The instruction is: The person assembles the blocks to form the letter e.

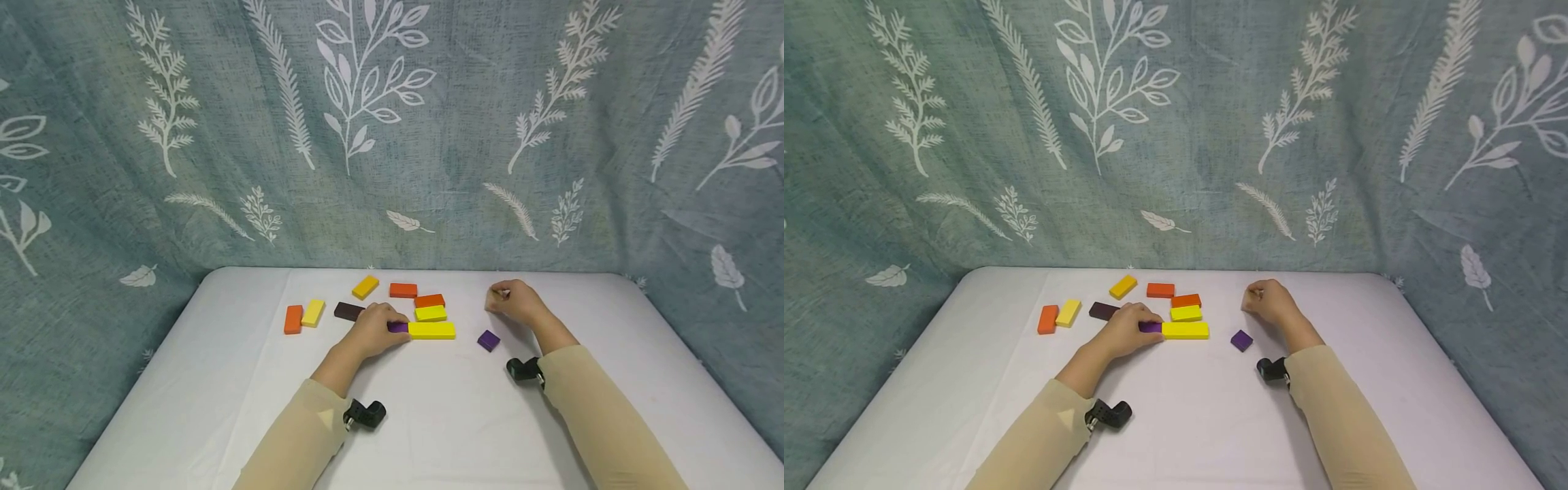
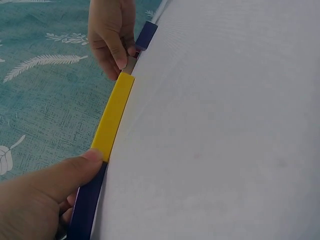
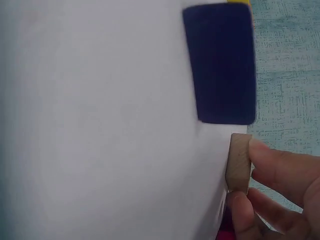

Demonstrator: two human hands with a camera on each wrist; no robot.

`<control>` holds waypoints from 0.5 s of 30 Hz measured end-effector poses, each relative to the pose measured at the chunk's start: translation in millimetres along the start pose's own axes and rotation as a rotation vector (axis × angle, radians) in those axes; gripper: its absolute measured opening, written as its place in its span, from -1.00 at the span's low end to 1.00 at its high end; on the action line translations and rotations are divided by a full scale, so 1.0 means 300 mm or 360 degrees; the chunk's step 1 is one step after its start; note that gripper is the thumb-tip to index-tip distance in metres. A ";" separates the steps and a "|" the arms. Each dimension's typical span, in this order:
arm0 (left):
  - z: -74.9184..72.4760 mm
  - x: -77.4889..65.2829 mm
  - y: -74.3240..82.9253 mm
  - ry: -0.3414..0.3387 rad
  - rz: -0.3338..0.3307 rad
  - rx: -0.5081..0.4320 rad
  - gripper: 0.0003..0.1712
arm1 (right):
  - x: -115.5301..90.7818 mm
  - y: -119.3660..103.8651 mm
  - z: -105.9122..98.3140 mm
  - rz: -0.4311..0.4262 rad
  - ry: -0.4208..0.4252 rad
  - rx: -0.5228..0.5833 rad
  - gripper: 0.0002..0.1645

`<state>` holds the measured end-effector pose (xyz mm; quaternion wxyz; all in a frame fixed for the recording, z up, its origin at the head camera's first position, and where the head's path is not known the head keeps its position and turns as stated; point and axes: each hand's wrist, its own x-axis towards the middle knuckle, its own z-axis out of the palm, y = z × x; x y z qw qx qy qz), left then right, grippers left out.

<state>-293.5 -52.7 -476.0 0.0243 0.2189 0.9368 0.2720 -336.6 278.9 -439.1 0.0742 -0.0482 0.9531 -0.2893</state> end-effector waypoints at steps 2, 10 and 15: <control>0.000 0.002 0.001 0.0001 0.0007 0.0003 -0.63 | 0.002 0.000 0.002 0.0002 -0.0014 0.0005 -0.40; 0.003 -0.003 -0.001 -0.0007 0.0009 -0.0001 -0.63 | -0.003 -0.033 0.028 -0.0025 -0.0130 0.0026 -0.35; 0.001 -0.003 0.000 0.0009 0.0019 -0.0019 -0.63 | -0.022 -0.066 0.041 -0.0088 -0.0169 0.0045 -0.36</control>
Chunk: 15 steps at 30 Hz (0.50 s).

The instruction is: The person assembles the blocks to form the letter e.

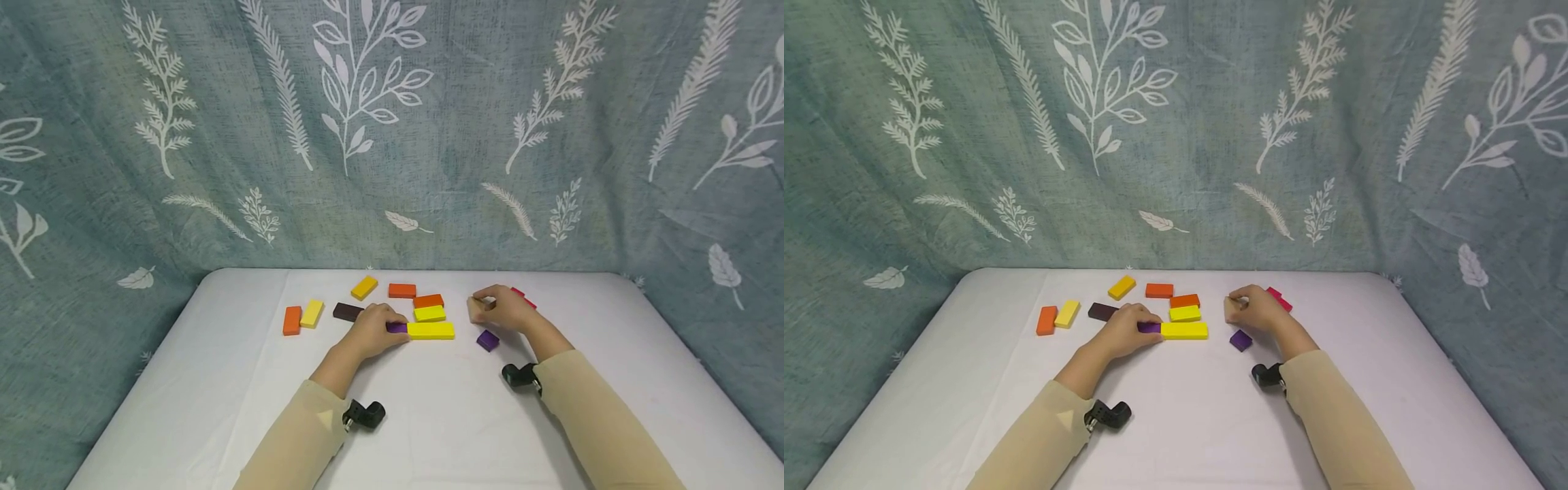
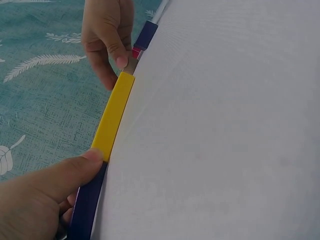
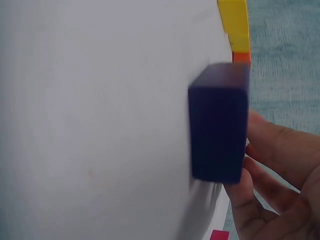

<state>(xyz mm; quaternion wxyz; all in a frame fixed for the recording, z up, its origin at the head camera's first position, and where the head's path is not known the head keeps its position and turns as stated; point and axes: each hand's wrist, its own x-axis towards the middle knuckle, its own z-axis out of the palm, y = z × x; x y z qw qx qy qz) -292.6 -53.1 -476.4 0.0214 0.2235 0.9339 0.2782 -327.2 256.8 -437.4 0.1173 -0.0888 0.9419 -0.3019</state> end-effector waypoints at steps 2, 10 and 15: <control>-0.001 0.000 0.000 0.0001 -0.0001 0.0000 -0.63 | -0.005 -0.013 0.005 -0.0026 -0.0021 0.0006 -0.37; 0.000 0.003 -0.001 -0.0017 -0.0019 -0.0002 -0.63 | -0.006 -0.038 0.024 -0.0062 -0.0071 0.0000 -0.37; 0.002 0.006 -0.002 -0.0001 -0.0004 -0.0016 -0.64 | 0.004 -0.043 0.034 -0.0124 -0.0090 -0.0003 -0.38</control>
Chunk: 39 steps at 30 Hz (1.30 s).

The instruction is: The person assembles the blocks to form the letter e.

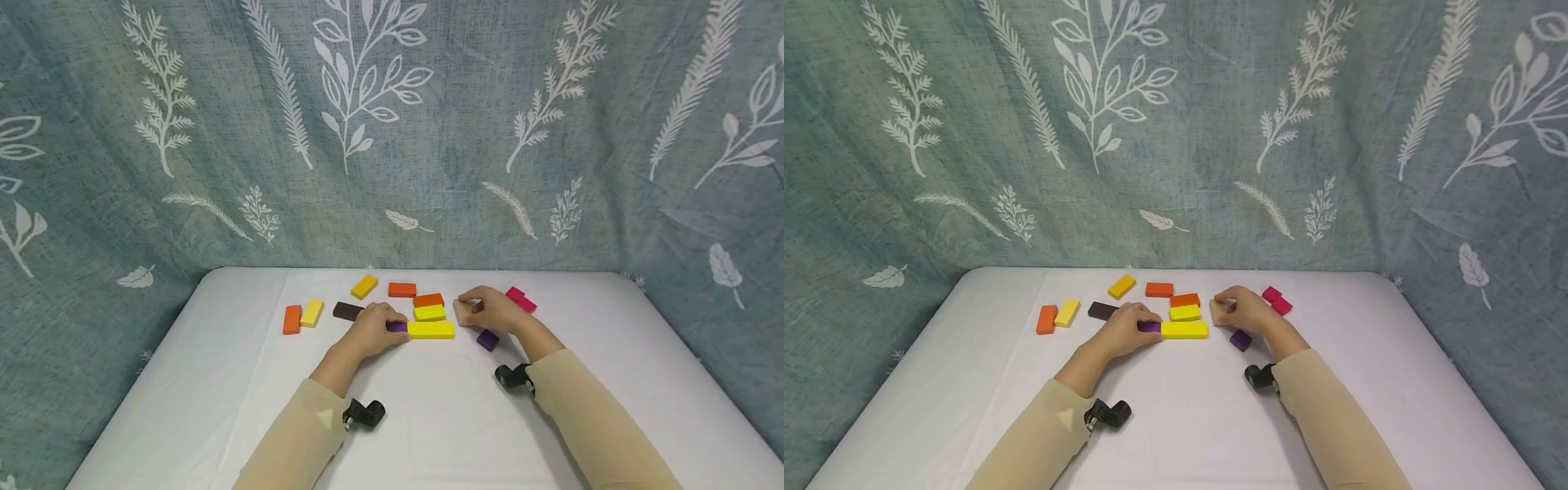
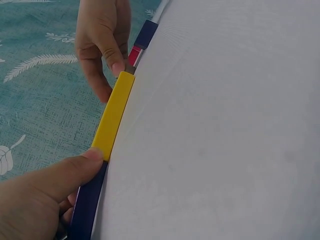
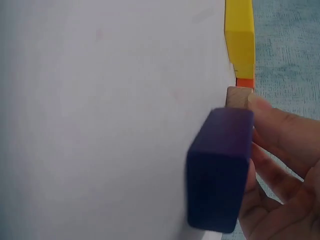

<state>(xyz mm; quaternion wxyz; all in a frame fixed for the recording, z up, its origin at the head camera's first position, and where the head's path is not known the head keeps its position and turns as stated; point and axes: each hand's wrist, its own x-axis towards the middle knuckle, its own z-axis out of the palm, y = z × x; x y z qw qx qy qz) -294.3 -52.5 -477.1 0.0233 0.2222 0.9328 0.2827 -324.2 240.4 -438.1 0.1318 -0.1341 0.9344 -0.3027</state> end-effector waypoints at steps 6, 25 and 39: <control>-0.005 0.004 0.003 0.0003 0.0014 0.0015 -0.64 | 0.012 -0.008 0.006 -0.0034 -0.0029 0.0008 -0.37; -0.011 -0.002 0.005 0.0005 0.0007 -0.0004 -0.65 | 0.056 -0.027 0.020 -0.0036 -0.0074 0.0006 -0.37; -0.011 -0.003 0.006 -0.0005 0.0013 0.0008 -0.65 | 0.052 -0.035 0.017 -0.0034 -0.0085 0.0002 -0.34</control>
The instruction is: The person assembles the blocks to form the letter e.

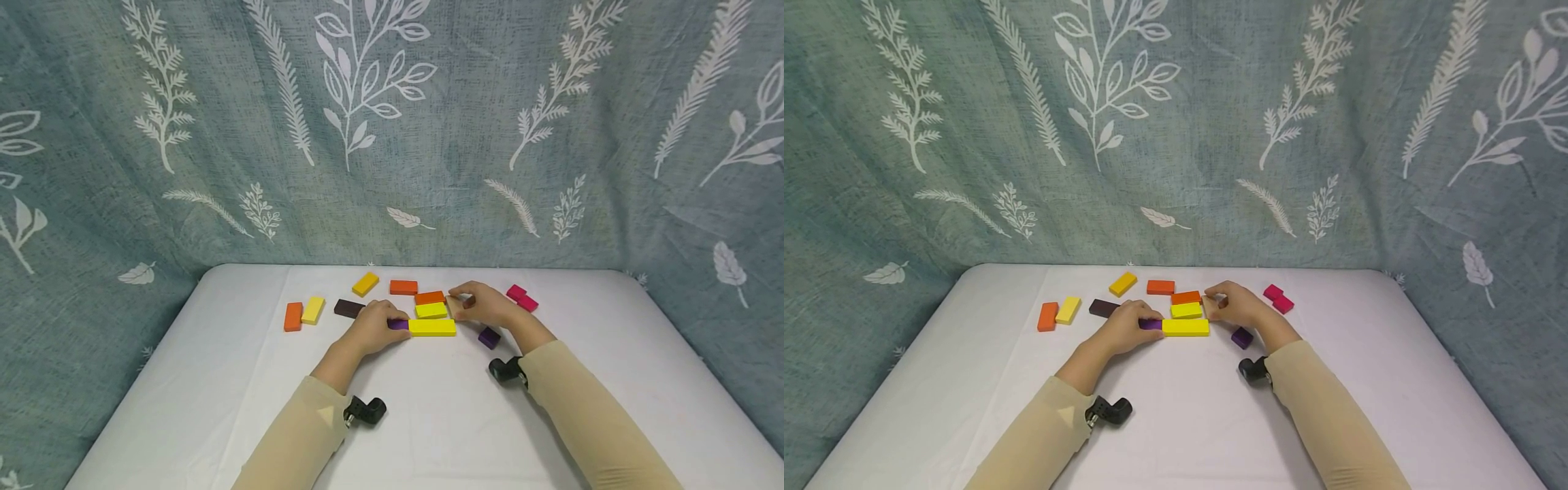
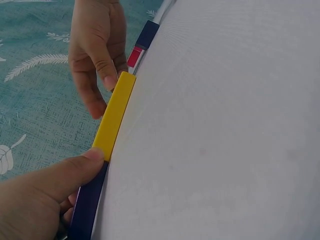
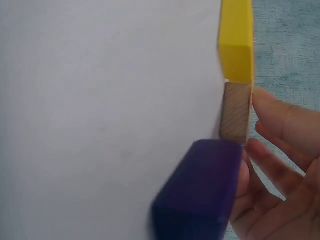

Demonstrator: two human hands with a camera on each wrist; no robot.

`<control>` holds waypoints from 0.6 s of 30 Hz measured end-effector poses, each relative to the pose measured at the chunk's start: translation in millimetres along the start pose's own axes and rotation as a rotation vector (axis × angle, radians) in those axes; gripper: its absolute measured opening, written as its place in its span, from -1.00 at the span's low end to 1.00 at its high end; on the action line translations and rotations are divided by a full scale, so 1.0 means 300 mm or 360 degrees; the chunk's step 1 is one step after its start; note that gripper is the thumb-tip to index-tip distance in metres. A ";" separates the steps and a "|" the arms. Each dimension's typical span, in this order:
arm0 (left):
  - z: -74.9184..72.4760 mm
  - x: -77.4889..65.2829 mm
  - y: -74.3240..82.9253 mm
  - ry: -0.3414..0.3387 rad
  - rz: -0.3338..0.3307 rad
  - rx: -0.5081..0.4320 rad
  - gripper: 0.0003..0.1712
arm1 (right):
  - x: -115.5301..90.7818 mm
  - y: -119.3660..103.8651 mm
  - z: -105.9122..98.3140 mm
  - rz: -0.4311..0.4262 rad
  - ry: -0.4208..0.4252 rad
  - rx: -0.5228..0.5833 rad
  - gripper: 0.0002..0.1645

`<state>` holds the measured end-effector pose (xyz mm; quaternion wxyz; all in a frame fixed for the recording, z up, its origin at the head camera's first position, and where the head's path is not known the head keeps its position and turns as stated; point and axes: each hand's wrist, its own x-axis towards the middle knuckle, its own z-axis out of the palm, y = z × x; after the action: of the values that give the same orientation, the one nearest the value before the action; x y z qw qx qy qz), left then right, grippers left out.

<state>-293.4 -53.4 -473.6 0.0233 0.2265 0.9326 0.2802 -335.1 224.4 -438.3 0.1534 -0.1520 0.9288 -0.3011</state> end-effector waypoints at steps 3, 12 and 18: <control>0.000 0.002 0.004 -0.0005 0.0005 -0.0001 -0.65 | -0.001 -0.010 -0.007 -0.0004 0.0031 -0.0007 -0.38; -0.006 0.003 0.001 -0.0028 -0.0034 0.0008 -0.64 | 0.067 -0.089 0.009 -0.0046 0.0009 -0.0075 -0.48; -0.004 0.002 0.003 -0.0032 -0.0014 0.0003 -0.64 | 0.098 -0.093 0.031 0.0046 -0.0044 -0.0004 -0.45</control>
<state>-293.6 -53.1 -471.9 0.0336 0.2253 0.9335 0.2770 -353.0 187.0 -434.2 0.1703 -0.1427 0.9291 -0.2956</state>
